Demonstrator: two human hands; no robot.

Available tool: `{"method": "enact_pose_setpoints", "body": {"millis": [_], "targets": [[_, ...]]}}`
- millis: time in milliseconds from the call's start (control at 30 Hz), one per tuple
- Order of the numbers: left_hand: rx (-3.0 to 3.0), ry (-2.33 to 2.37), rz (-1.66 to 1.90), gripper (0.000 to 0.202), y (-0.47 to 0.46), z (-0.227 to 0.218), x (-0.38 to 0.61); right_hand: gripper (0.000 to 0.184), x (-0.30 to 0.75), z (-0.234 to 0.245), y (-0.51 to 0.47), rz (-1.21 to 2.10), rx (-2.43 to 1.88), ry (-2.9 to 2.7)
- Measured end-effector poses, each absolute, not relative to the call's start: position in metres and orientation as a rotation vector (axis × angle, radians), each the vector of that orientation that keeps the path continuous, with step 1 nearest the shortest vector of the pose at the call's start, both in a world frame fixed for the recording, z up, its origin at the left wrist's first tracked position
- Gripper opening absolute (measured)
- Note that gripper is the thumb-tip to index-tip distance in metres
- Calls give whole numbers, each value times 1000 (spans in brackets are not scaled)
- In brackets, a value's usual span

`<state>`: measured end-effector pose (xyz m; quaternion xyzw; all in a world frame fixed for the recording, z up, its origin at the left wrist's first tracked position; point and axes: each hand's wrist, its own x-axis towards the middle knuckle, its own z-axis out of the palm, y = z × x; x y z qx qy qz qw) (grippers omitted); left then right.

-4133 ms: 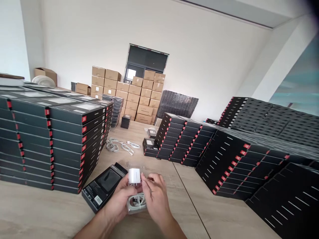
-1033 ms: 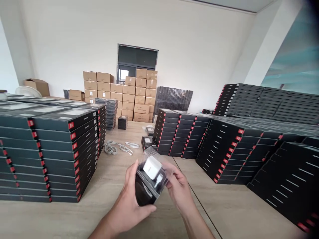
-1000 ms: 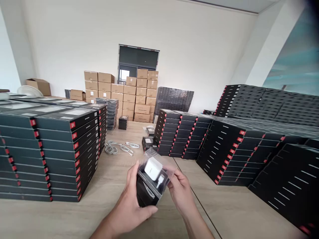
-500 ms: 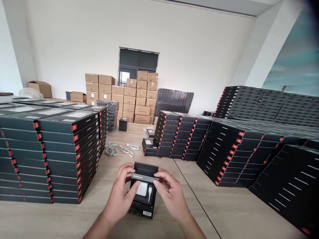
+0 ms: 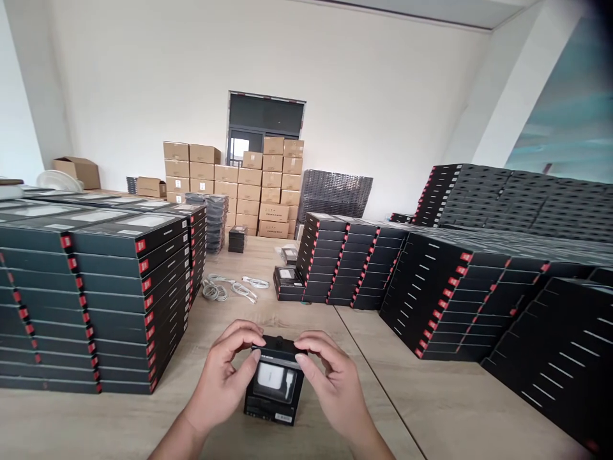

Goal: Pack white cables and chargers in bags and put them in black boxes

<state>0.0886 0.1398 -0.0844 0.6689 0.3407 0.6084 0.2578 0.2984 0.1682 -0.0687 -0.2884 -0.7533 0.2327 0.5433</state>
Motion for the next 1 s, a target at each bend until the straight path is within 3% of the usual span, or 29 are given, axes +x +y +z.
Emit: {"method": "enact_pose_setpoints", "body": {"millis": [533, 700, 767, 833, 1000], "targets": [[1863, 1066, 1630, 20, 142, -95, 88, 14, 305, -67, 171, 653, -734, -1854], [1800, 1447, 1494, 94, 147, -117, 117, 25, 296, -81, 185, 743, -890, -1415], [1792, 1588, 1387, 114, 147, -126, 131, 33, 295, -88, 190, 830, -946, -1286], [1803, 1699, 1338, 121, 146, -132, 140, 39, 294, -95, 194, 908, -974, -1216], [1897, 1802, 1348, 110, 148, -124, 139, 49, 288, -110, 204, 962, -975, -1202]]}}
